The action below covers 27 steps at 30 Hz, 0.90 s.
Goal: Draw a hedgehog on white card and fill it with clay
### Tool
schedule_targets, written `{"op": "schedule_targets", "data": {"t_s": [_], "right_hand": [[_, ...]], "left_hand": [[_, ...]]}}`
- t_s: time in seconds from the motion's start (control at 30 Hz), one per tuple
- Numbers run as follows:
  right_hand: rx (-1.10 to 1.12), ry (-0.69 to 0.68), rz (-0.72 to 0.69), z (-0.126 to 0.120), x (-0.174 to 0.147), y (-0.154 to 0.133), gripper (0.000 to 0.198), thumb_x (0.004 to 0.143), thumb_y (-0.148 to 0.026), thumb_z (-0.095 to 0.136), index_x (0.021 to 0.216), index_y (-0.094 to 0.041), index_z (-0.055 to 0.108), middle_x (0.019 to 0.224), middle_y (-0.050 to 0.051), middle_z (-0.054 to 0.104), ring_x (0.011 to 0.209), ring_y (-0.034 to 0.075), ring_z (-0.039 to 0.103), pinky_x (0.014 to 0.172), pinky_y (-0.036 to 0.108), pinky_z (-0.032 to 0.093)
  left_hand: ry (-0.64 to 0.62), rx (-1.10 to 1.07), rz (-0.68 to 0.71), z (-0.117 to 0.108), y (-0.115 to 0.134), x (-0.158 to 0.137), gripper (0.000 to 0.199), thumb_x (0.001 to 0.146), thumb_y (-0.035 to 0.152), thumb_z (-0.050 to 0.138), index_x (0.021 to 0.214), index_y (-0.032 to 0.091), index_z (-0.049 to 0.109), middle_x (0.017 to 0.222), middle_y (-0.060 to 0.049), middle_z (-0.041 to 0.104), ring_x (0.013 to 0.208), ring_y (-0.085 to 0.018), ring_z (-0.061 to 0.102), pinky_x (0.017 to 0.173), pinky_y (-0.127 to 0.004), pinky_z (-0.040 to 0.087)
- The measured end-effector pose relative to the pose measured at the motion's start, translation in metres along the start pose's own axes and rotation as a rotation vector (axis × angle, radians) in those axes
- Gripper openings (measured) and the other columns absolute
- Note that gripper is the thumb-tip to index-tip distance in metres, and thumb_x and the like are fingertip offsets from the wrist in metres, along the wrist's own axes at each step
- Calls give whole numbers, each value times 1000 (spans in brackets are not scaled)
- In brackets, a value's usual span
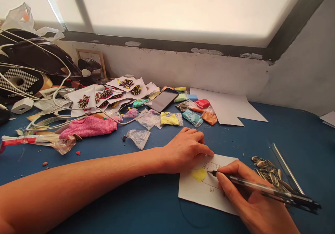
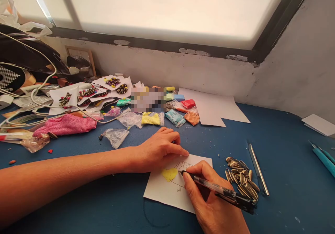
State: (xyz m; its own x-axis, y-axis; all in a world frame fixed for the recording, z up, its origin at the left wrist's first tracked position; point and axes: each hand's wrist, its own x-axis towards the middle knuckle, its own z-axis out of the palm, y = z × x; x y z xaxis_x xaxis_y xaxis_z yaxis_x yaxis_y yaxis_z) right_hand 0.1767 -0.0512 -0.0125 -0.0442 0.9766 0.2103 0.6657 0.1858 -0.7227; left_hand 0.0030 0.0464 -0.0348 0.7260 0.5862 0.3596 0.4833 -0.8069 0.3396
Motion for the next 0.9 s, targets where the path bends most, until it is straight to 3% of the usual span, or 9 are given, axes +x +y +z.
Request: {"op": "schedule_targets", "data": {"t_s": [0.2,0.53,0.9], "right_hand": [[0,71,35,-1,0,-1,17,86,-37,55,72,-29,58,61,-6,58,55,14,53,51,25,40],[-62,18,-4,-3,2,8,17,88,-42,55,77,-29,59,66,-6,62,61,14,57,58,26,41],[-46,14,6,-4,2,5,19,86,-41,56,72,-29,59,59,-7,58,53,13,53,52,24,41]], "left_hand": [[-7,-12,-4,-1,1,0,25,95,23,51,105,27,73,90,-5,59,83,-16,49,79,-33,33],[16,-10,16,1,-1,0,25,94,22,51,104,26,74,88,-4,58,81,-16,48,77,-32,32],[11,-10,5,0,0,-1,25,94,24,51,105,27,74,89,-4,58,83,-16,49,79,-33,33]]}}
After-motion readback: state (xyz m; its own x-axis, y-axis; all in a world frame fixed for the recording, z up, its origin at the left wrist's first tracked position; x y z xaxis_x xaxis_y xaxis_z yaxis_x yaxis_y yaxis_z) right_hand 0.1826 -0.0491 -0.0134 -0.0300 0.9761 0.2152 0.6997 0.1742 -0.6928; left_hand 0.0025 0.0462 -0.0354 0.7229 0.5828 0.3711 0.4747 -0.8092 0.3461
